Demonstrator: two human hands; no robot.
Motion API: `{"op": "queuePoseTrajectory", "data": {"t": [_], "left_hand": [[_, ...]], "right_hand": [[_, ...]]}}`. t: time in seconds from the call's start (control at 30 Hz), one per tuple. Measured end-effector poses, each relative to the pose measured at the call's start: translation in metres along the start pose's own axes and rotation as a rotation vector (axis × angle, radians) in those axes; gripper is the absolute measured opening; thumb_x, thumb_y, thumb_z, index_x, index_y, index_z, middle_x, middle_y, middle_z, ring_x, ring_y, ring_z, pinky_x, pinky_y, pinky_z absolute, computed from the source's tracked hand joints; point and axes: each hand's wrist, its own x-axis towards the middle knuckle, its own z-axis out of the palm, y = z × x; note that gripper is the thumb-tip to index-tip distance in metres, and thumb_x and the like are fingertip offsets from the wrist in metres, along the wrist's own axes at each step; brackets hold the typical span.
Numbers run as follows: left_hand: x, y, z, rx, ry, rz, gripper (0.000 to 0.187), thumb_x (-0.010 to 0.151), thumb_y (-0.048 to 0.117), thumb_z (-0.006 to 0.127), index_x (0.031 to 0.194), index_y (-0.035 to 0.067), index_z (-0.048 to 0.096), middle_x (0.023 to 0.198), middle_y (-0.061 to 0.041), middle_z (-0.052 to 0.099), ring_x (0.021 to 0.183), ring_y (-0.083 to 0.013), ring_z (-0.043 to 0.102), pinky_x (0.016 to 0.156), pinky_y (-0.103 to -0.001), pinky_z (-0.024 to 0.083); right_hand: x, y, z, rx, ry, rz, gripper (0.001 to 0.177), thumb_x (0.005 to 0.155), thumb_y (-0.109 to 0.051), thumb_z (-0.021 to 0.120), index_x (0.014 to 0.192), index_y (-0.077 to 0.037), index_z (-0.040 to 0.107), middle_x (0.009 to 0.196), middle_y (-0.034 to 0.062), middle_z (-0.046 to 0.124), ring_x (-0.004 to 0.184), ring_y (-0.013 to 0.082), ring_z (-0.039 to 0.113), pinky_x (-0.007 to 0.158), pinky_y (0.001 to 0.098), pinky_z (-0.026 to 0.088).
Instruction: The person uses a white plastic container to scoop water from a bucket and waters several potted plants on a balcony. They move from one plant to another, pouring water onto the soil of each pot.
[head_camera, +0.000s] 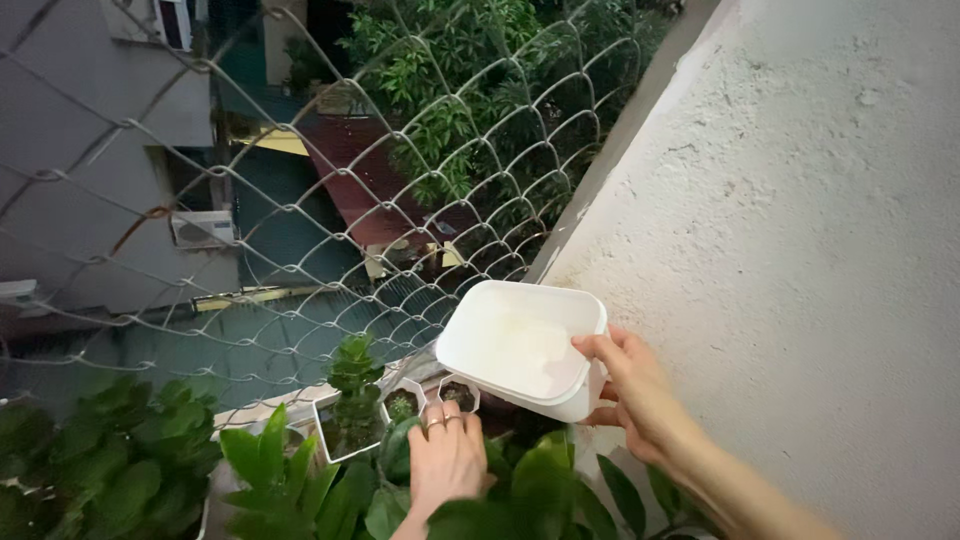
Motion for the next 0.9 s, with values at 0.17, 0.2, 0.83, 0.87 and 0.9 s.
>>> {"op": "queuePoseTrajectory", "data": {"t": [0.17, 0.2, 0.83, 0.87, 0.9], "left_hand": [[0.001, -0.003, 0.003, 0.264, -0.085, 0.049, 0.096, 0.088, 0.062, 0.073, 0.137, -0.014, 0.041, 0.153, -0.043, 0.030, 0.148, -0.0561, 0.017, 0.116, -0.063, 0.006], [0.003, -0.003, 0.005, 0.242, -0.114, 0.019, 0.097, 0.088, 0.063, 0.071, 0.139, -0.012, 0.040, 0.153, -0.042, 0.031, 0.148, -0.0545, 0.017, 0.118, -0.063, 0.005], [0.017, 0.001, 0.025, 0.237, -0.193, -0.008, 0.094, 0.094, 0.065, 0.062, 0.142, -0.013, 0.041, 0.148, -0.038, 0.040, 0.148, -0.0489, 0.024, 0.121, -0.059, 0.008], [0.016, 0.001, 0.025, 0.247, -0.195, -0.004, 0.095, 0.095, 0.065, 0.062, 0.142, -0.014, 0.040, 0.148, -0.039, 0.039, 0.147, -0.0493, 0.023, 0.121, -0.059, 0.008], [0.016, 0.000, 0.025, 0.257, -0.197, 0.001, 0.095, 0.095, 0.065, 0.062, 0.143, -0.015, 0.040, 0.148, -0.039, 0.039, 0.147, -0.0496, 0.023, 0.120, -0.059, 0.008]], "right_hand": [[0.014, 0.013, -0.009, 0.121, -0.026, 0.087, 0.090, 0.077, -0.050, 0.064, 0.148, -0.003, 0.034, 0.121, 0.0288, 0.056, 0.104, 0.0397, 0.068, 0.073, 0.0520, 0.063], [0.016, 0.015, -0.010, 0.132, -0.010, 0.108, 0.093, 0.078, -0.051, 0.064, 0.149, -0.002, 0.030, 0.122, 0.0290, 0.054, 0.105, 0.0406, 0.068, 0.075, 0.0528, 0.063], [0.018, 0.018, -0.009, 0.012, 0.016, 0.029, 0.086, 0.078, -0.046, 0.069, 0.148, -0.008, 0.036, 0.125, 0.0257, 0.058, 0.101, 0.0387, 0.071, 0.063, 0.0470, 0.062], [0.020, 0.020, -0.010, 0.044, 0.004, 0.048, 0.089, 0.078, -0.048, 0.067, 0.149, -0.008, 0.033, 0.125, 0.0285, 0.057, 0.103, 0.0412, 0.070, 0.064, 0.0485, 0.063], [0.022, 0.020, -0.012, 0.076, -0.009, 0.067, 0.092, 0.077, -0.050, 0.066, 0.151, -0.009, 0.030, 0.125, 0.0312, 0.055, 0.105, 0.0437, 0.069, 0.066, 0.0499, 0.064]]}}
